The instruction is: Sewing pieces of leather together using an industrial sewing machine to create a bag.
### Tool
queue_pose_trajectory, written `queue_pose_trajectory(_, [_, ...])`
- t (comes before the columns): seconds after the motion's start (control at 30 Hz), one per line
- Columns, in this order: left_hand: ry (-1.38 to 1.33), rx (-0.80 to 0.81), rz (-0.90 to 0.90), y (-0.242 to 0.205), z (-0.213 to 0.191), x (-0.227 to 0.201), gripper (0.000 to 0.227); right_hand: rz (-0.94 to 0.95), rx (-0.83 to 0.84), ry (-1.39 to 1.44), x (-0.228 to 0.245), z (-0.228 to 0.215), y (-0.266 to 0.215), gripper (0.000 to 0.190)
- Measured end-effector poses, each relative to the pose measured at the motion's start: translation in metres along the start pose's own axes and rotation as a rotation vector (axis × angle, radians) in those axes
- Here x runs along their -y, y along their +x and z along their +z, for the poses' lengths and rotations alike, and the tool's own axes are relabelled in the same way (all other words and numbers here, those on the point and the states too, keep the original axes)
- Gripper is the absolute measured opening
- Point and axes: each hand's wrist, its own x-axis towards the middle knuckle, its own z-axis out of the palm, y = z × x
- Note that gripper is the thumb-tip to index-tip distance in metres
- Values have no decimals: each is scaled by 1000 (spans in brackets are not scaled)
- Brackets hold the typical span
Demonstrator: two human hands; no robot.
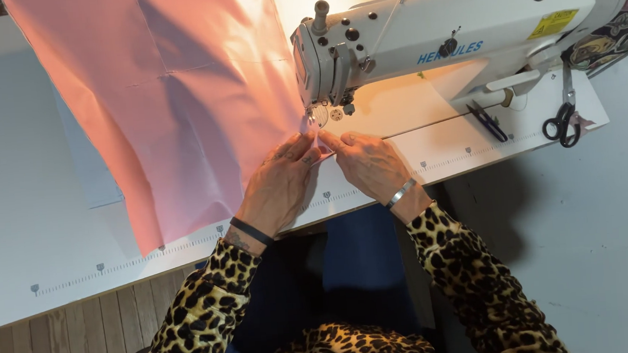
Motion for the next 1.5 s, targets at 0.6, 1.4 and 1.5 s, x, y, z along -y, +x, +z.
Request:
queue_pose_trajectory(0.6, [-109, -130, -46, 14, 18, 32, 26, 209, -539, -169, -73, 22, -50, 43])
queue_pose_trajectory(1.4, [-40, 20, 79, 1, 0, 29, 29, 544, -451, -267, -122, 5, -88, 25])
queue_pose_trajectory(1.5, [-101, 15, 40, 8, -3, 30, 26, 584, -427, -246, -115, -1, -84, 23])
